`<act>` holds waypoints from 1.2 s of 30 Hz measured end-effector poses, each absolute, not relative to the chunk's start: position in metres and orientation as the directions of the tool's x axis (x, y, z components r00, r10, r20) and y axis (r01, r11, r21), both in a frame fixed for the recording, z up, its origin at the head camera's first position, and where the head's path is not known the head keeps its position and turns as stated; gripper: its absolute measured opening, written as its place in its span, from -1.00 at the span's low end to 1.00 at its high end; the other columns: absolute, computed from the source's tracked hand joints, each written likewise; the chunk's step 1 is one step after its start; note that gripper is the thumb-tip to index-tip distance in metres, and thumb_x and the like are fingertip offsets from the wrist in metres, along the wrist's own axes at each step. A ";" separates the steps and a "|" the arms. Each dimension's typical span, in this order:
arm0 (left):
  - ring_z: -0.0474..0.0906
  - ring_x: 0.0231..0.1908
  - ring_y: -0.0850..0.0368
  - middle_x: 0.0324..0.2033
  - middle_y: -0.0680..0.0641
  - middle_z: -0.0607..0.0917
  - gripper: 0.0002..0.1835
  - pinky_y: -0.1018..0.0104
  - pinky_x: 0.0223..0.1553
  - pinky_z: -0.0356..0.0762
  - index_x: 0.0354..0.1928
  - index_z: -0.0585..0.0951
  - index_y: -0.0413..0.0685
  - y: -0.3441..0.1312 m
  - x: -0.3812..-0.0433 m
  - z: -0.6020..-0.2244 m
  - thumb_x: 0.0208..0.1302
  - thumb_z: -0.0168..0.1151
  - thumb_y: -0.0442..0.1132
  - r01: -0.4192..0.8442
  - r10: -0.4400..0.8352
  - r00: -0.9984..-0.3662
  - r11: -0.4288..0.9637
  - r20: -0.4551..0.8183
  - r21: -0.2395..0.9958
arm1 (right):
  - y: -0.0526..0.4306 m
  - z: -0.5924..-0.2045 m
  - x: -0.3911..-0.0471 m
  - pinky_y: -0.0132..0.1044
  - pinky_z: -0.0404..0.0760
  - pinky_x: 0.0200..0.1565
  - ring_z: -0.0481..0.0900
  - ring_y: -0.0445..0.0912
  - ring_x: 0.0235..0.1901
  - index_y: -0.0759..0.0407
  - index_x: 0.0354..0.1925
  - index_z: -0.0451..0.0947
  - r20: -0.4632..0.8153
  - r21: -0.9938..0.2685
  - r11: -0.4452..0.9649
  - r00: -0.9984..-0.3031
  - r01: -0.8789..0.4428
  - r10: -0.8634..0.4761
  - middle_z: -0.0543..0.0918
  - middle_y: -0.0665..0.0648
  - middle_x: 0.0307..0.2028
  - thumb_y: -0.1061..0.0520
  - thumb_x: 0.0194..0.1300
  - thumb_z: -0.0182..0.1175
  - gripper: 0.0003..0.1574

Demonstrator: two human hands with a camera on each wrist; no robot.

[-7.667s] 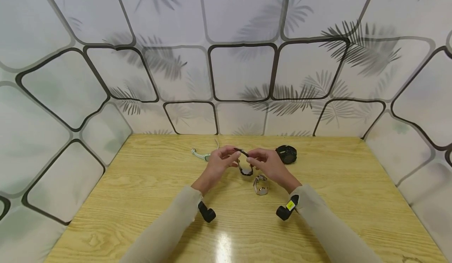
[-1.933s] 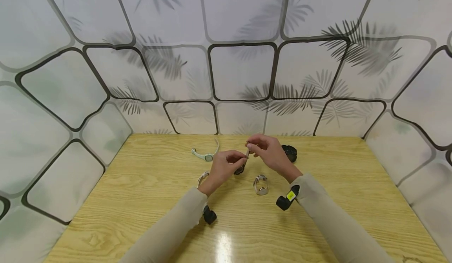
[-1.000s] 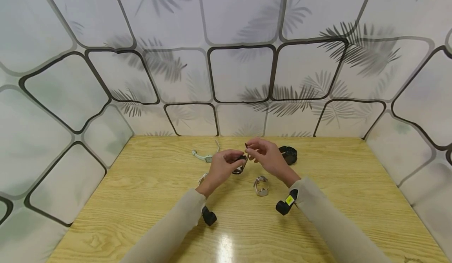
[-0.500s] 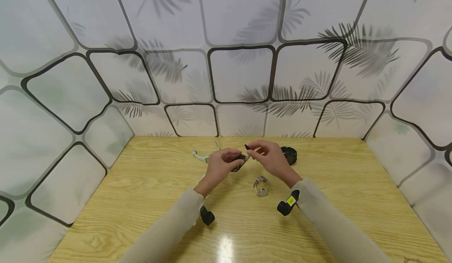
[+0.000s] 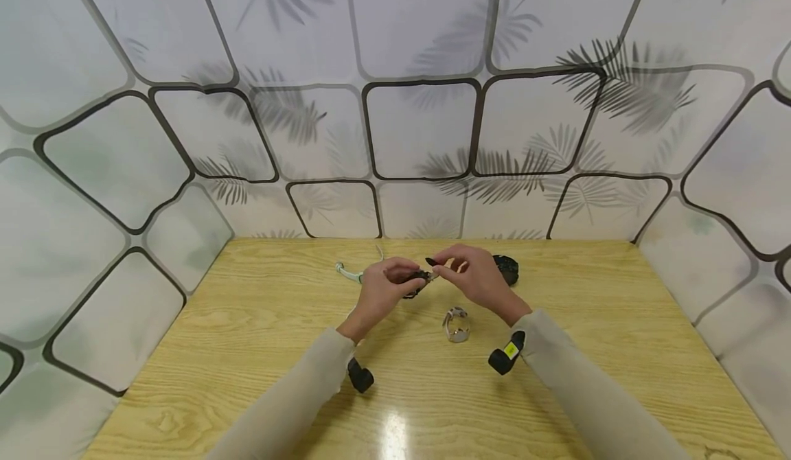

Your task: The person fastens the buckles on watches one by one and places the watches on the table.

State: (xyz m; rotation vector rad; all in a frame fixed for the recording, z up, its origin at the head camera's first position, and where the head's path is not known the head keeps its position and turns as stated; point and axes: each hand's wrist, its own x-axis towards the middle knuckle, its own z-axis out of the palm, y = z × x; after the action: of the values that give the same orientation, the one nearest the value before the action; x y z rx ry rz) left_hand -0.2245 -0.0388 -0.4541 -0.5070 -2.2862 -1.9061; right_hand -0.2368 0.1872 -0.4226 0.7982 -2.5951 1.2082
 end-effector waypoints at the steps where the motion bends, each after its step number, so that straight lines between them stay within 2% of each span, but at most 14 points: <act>1: 0.77 -0.16 0.06 -0.16 -0.11 0.82 -0.77 0.33 -0.17 0.71 -0.08 0.77 -0.12 -0.039 -0.225 -0.454 0.21 0.52 -0.33 0.330 0.175 -0.937 0.149 0.304 0.932 | 0.188 -0.422 -0.237 -0.21 0.66 -0.25 0.63 -0.16 -0.29 0.00 0.00 0.75 0.372 -0.645 0.536 -0.836 -0.545 -0.404 0.74 0.00 -0.08 0.02 0.42 0.35 -0.77; 9: 0.77 -0.13 -0.16 -0.16 -0.24 0.80 -0.73 0.45 -0.21 0.67 -0.05 0.73 -0.33 -0.038 -0.225 -0.455 0.20 0.50 -0.42 0.339 0.181 -0.932 0.117 0.315 0.934 | 0.188 -0.420 -0.239 -0.24 0.60 -0.35 0.55 -0.21 -0.41 0.05 -0.06 0.77 0.384 -0.513 0.595 -0.786 -0.619 -0.485 0.75 0.02 -0.14 0.11 0.37 0.39 -0.82; 15: 0.75 -0.14 -0.27 -0.17 -0.34 0.78 -0.77 0.41 -0.21 0.69 -0.07 0.72 -0.38 -0.037 -0.217 -0.441 0.22 0.44 -0.50 0.334 0.195 -0.932 0.136 0.305 0.933 | 0.186 -0.415 -0.239 -0.27 0.55 -0.39 0.51 -0.24 -0.42 0.07 -0.09 0.78 0.350 -0.456 0.619 -0.768 -0.639 -0.536 0.75 0.00 -0.17 0.16 0.36 0.40 -0.85; 21: 0.75 -0.15 -0.26 -0.17 -0.36 0.78 -0.80 0.39 -0.19 0.70 -0.10 0.73 -0.37 -0.038 -0.202 -0.422 0.22 0.44 -0.51 0.343 0.190 -0.930 0.142 0.314 0.929 | 0.185 -0.411 -0.240 -0.28 0.55 -0.37 0.50 -0.25 -0.43 0.08 -0.09 0.78 0.300 -0.419 0.638 -0.762 -0.646 -0.574 0.73 -0.01 -0.19 0.16 0.35 0.40 -0.84; 36: 0.75 -0.14 -0.26 -0.16 -0.36 0.77 -0.78 0.46 -0.21 0.67 -0.09 0.72 -0.39 -0.037 -0.203 -0.423 0.22 0.44 -0.51 0.332 0.197 -0.933 0.140 0.302 0.933 | 0.181 -0.412 -0.239 -0.29 0.59 -0.37 0.56 -0.20 -0.41 0.10 -0.10 0.79 0.307 -0.425 0.609 -0.739 -0.670 -0.599 0.72 0.02 -0.18 0.19 0.34 0.41 -0.83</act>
State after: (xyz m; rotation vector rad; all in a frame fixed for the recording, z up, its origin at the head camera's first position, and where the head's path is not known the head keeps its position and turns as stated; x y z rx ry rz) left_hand -0.2027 -0.0366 -0.4232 -0.5332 -2.2890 -1.9196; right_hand -0.2387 0.1811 -0.4123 1.0692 -2.6964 0.7955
